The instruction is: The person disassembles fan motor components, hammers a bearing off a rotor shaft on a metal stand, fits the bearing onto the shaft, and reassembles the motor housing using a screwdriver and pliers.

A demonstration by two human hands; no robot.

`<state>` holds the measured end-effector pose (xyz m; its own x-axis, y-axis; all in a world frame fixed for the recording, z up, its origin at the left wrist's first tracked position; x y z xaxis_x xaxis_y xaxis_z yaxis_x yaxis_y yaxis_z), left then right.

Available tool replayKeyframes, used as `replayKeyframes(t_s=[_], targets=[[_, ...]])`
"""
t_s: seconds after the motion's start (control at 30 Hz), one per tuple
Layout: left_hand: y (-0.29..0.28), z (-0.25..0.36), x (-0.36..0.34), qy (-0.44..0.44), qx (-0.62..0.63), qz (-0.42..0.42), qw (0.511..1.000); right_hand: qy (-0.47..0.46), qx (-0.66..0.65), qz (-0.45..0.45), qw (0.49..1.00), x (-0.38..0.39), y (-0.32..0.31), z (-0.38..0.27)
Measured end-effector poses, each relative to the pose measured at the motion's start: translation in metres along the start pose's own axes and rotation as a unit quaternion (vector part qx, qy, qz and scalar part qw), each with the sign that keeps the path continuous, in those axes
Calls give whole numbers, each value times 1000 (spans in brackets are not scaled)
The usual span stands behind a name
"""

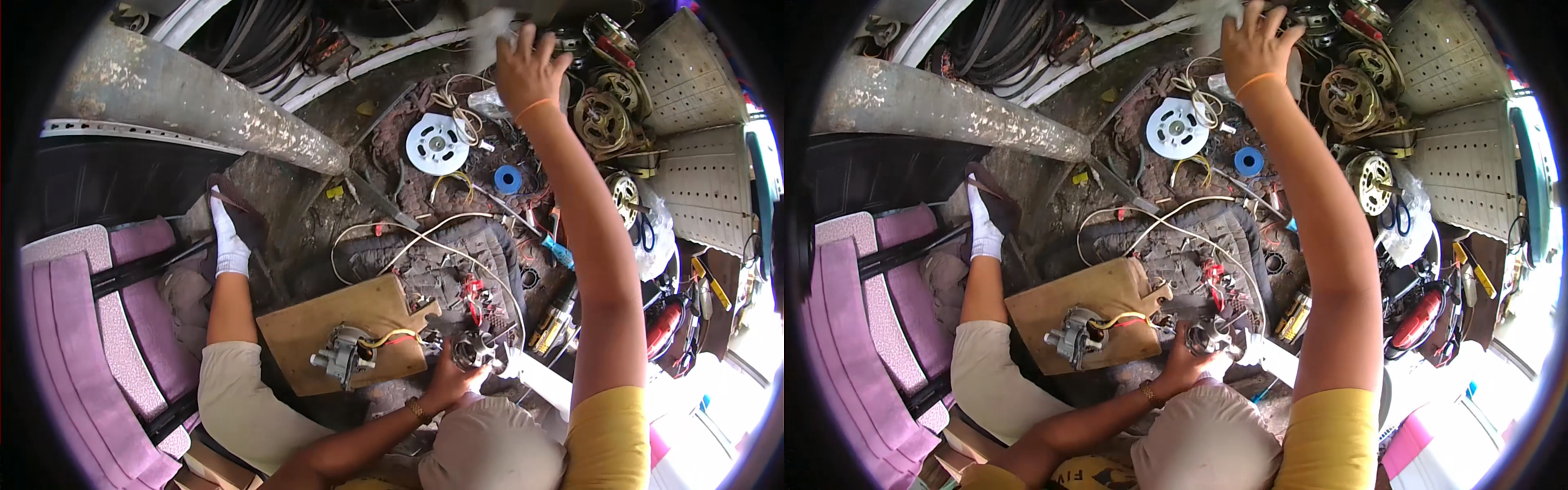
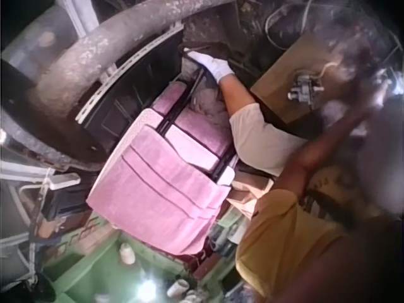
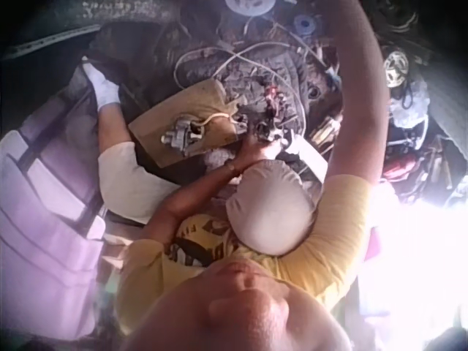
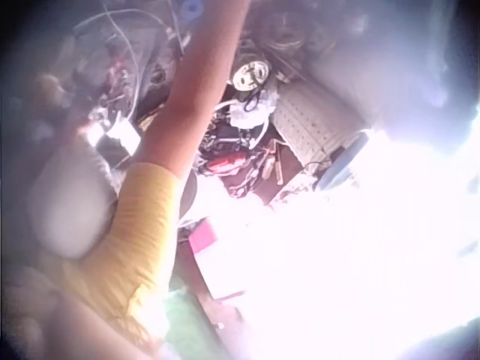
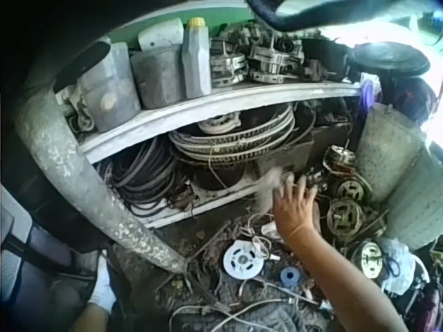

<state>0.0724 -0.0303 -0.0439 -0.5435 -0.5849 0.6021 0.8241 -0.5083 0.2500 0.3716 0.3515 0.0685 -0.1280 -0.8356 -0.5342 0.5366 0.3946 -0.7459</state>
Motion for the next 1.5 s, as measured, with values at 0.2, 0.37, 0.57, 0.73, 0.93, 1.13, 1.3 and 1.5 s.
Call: replayKeyframes(t_s=[0.2,0.37,0.57,0.73,0.93,1.13,1.3,1.5], targets=[[3,5,-14,35,25,-42,998,-434,-299,-62,848,121,19,-178],[-6,17,1,28,-13,-14,999,-473,-311,-90,819,148,-6,-234],[1,24,-3,82,0,-27,996,-361,-324,-87,870,105,3,-178],[-6,3,9,96,-21,5,995,-142,-587,-90,792,92,-50,-75],[7,20,16,43,-30,12,999,200,-852,-231,425,174,-82,6],[20,28,21,61,-70,45,995,244,-915,-259,192,238,-98,81],[25,12,13,43,79,40,995,163,-853,-214,448,273,-116,159],[32,37,14,0,72,-79,994,347,-908,-199,128,312,-138,169]])
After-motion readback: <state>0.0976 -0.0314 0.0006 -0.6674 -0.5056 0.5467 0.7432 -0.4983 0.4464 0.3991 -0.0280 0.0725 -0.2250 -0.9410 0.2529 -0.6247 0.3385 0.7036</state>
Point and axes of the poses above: each hand's wrist, its own x-axis away from the middle knuckle, its own y-axis out of the palm, z = x × y, the point moved 5 cm from there along -x, towards the middle knuckle, and after that the axes turned 3 degrees about -z, right-handed, at the moved point
